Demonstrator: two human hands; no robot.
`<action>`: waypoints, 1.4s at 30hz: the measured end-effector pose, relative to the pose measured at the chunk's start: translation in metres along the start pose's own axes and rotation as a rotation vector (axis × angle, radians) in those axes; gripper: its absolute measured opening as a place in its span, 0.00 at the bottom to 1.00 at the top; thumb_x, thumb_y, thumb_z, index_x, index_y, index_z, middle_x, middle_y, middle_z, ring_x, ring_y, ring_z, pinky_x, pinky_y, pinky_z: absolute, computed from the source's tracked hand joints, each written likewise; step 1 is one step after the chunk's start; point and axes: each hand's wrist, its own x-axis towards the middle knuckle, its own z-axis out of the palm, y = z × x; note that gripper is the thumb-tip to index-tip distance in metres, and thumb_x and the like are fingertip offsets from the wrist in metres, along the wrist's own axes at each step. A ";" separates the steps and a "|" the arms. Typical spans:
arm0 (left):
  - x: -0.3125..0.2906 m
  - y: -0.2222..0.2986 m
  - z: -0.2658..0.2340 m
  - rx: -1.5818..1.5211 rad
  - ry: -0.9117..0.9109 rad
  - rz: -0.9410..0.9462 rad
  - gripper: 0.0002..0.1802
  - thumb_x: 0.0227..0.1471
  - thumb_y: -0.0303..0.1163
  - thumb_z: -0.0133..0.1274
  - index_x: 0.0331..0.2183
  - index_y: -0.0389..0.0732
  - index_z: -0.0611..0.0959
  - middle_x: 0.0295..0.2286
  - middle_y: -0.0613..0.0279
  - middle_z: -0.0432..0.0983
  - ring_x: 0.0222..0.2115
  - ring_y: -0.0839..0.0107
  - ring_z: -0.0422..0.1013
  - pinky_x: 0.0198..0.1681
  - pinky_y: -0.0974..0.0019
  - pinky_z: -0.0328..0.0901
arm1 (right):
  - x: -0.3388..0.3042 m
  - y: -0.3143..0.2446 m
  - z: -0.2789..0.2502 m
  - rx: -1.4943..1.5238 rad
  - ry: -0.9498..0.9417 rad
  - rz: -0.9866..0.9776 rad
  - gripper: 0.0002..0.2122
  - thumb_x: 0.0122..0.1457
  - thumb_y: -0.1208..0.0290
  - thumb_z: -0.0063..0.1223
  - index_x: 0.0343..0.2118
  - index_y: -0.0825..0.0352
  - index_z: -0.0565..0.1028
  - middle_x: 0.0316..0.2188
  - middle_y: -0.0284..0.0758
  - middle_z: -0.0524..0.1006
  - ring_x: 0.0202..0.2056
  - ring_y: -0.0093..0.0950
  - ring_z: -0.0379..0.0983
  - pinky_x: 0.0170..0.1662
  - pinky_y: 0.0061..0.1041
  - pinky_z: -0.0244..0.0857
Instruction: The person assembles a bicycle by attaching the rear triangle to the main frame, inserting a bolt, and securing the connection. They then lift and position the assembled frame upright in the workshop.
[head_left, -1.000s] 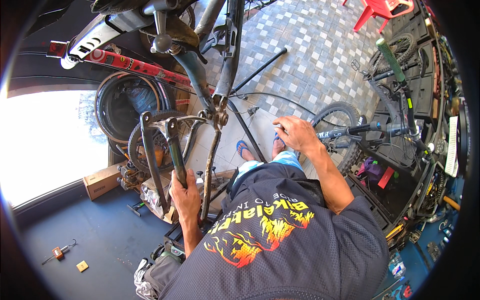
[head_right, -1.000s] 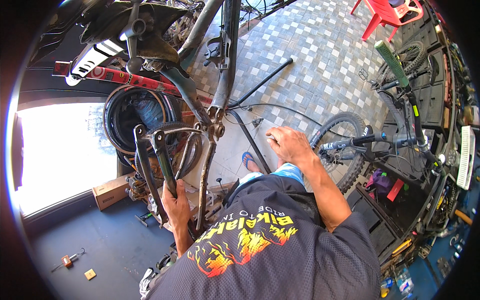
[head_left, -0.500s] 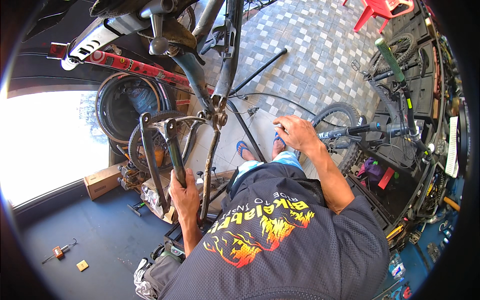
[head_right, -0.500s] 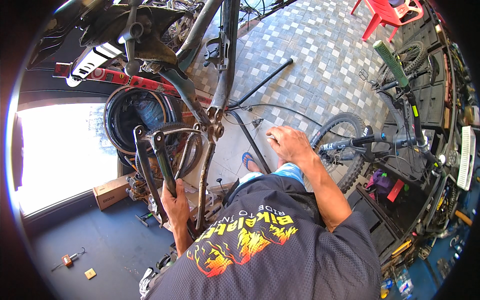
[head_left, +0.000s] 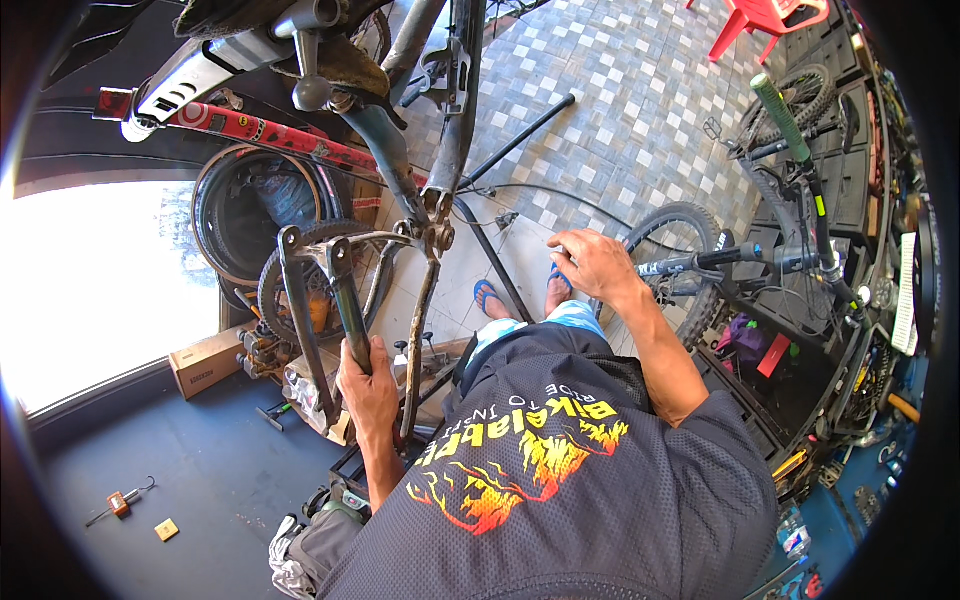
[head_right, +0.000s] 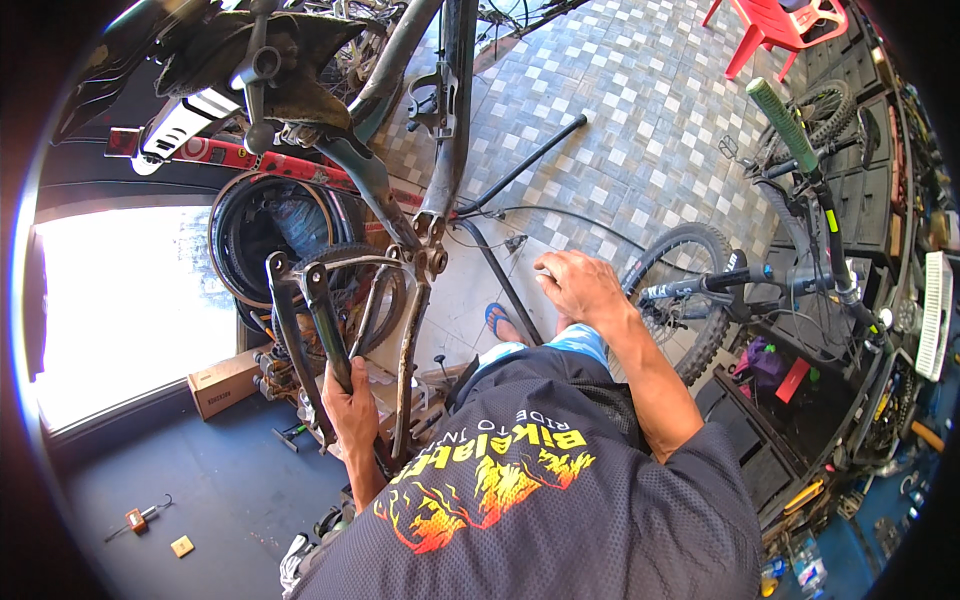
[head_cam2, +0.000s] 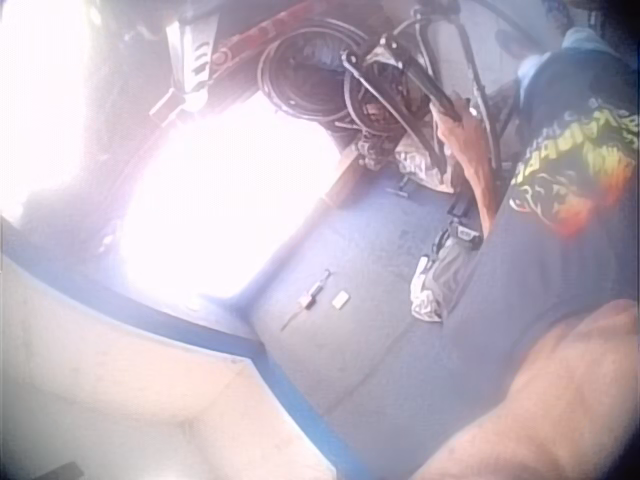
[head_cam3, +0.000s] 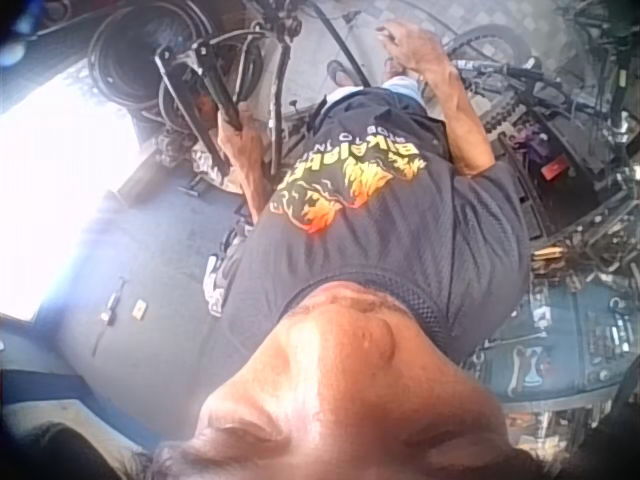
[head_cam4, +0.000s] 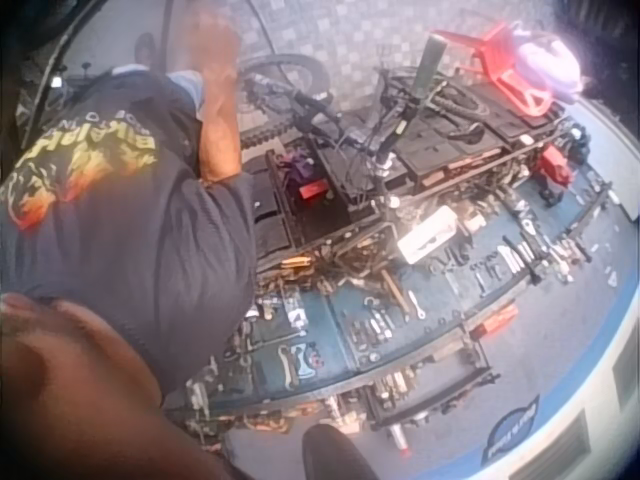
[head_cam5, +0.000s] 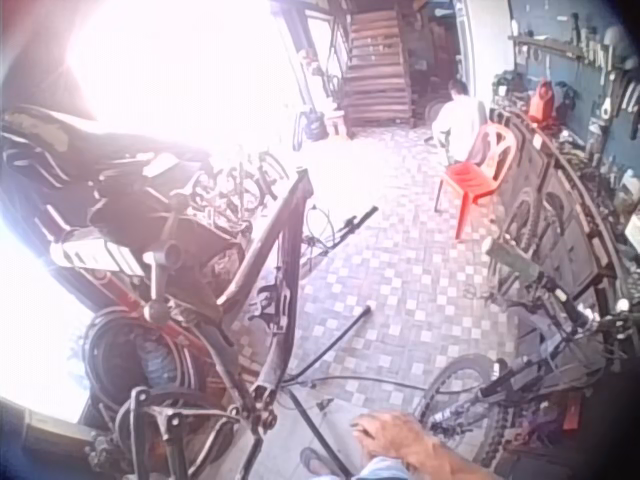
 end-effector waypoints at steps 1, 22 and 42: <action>0.000 0.000 0.000 -0.008 -0.003 0.002 0.15 0.67 0.37 0.56 0.34 0.35 0.76 0.18 0.64 0.65 0.19 0.75 0.59 0.22 0.63 0.56 | 0.000 0.000 0.000 0.001 -0.008 0.010 0.12 0.63 0.63 0.58 0.47 0.59 0.81 0.41 0.38 0.83 0.45 0.42 0.80 0.48 0.40 0.75; 0.000 -0.005 0.000 -0.012 -0.018 -0.016 0.16 0.67 0.39 0.56 0.35 0.35 0.78 0.20 0.65 0.68 0.21 0.75 0.62 0.25 0.64 0.59 | -0.005 0.003 -0.004 0.009 -0.054 0.069 0.12 0.64 0.61 0.56 0.47 0.60 0.81 0.43 0.37 0.84 0.47 0.41 0.80 0.51 0.41 0.74; 0.004 -0.012 0.001 -0.026 -0.040 -0.043 0.15 0.67 0.38 0.57 0.35 0.35 0.78 0.21 0.68 0.69 0.23 0.77 0.62 0.27 0.66 0.60 | -0.017 0.006 -0.003 0.006 -0.047 0.093 0.12 0.65 0.61 0.55 0.47 0.60 0.81 0.44 0.36 0.83 0.48 0.40 0.79 0.52 0.41 0.73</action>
